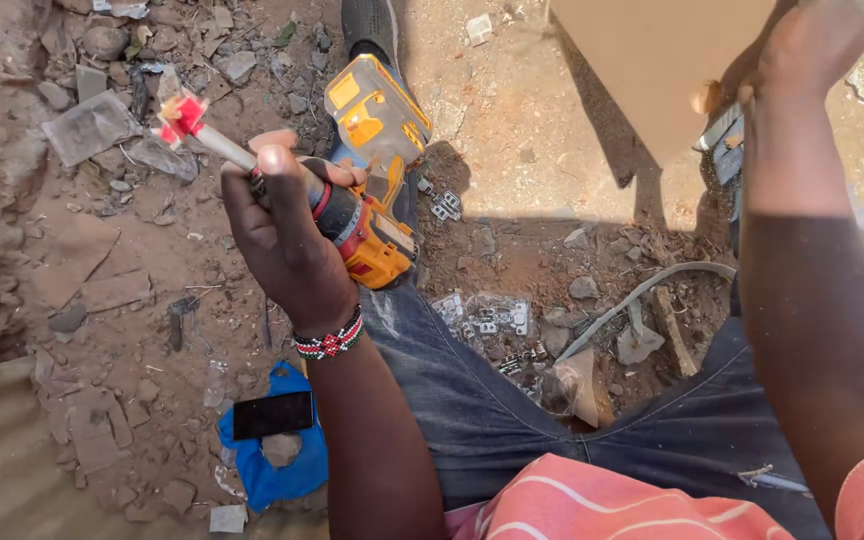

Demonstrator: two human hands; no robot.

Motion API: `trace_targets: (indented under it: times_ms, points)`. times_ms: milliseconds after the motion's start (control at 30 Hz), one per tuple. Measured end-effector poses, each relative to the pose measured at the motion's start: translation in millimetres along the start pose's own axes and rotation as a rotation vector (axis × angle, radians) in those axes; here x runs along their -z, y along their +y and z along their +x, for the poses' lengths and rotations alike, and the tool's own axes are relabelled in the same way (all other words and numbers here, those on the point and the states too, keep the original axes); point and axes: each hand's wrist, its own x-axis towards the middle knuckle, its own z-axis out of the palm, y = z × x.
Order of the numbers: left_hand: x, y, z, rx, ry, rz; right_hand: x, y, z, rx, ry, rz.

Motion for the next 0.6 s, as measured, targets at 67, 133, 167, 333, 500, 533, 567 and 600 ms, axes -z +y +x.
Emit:
trace_targets:
  times_ms: [67, 133, 167, 333, 500, 533, 567, 600]
  points:
    - [2, -9, 10, -0.029, -0.034, -0.002, 2, -33, -53, -0.331, 0.087, 0.254]
    - [0, -16, 19, -0.057, -0.064, -0.002, 3, -47, -103, -0.663, 0.18, 0.509]
    - [-3, -18, 23, 0.01, -0.028, 0.057, 3, -43, -129, -0.81, 0.39, 0.65]
    - [-8, -30, 25, 0.126, 0.036, 0.166, 48, 37, -227, -1.239, 0.598, 0.765]
    - [2, -34, 22, 0.259, 0.148, -0.181, 55, 68, -262, -1.58, -0.392, -0.253]
    - [3, -35, 22, 0.26, 0.156, -0.18, 42, 63, -266, -1.581, -0.399, -0.258]
    - [5, -35, 22, 0.248, 0.157, -0.208, 27, 57, -271, -1.43, -0.765, -0.563]
    - [7, -36, 21, 0.235, 0.154, -0.234, 13, 51, -276, -1.221, -1.114, -0.851]
